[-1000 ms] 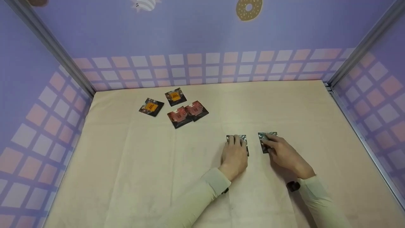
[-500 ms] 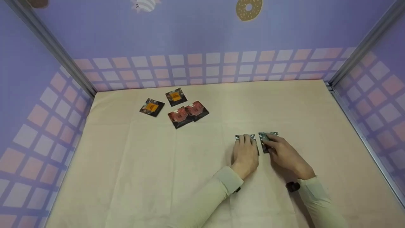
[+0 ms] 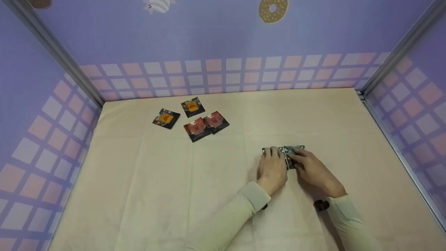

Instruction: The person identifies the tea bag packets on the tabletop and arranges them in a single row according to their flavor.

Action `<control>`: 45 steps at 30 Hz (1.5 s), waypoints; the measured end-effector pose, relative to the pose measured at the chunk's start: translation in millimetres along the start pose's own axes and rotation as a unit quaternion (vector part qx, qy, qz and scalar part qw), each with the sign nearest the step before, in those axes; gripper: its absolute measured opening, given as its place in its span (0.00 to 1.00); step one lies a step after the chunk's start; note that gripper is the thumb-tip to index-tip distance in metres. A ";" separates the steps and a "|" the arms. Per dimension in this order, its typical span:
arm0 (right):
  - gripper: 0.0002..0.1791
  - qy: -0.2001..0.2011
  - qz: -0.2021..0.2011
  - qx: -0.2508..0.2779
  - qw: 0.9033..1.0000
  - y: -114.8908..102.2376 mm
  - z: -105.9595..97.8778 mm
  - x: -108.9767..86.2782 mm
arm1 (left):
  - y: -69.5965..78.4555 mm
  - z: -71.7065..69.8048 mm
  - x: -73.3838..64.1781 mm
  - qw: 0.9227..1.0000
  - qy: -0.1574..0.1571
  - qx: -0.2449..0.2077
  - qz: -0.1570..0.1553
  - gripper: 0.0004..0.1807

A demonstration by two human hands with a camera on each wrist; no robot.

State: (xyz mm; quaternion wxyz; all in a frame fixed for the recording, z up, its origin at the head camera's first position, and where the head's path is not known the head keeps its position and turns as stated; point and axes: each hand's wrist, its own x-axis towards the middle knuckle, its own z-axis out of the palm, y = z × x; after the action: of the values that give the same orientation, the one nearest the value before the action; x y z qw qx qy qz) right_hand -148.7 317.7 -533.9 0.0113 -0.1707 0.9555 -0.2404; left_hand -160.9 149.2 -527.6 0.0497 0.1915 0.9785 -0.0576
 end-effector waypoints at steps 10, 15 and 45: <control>0.23 -0.002 0.011 0.000 1.000 2.3 -1.1 -1.1 | -1.9 -3.8 -2.0 1.000 0.028 0.003 0.014 0.34; 0.23 -0.003 0.015 0.005 1.000 1.3 -1.6 -0.7 | -18.7 -7.9 -0.4 0.998 0.056 -0.009 0.017 0.31; 0.25 -0.021 0.025 -0.007 0.999 -1.9 -0.6 0.9 | -202.5 11.4 27.4 0.973 0.143 -0.155 -0.095 0.32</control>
State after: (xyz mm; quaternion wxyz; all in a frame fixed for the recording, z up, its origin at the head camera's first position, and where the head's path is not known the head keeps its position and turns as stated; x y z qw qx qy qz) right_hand -149.0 316.0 -532.5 0.0360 -0.1520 0.9606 -0.2300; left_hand -262.4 -28.4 -523.2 -0.0677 0.0940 0.9862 0.1183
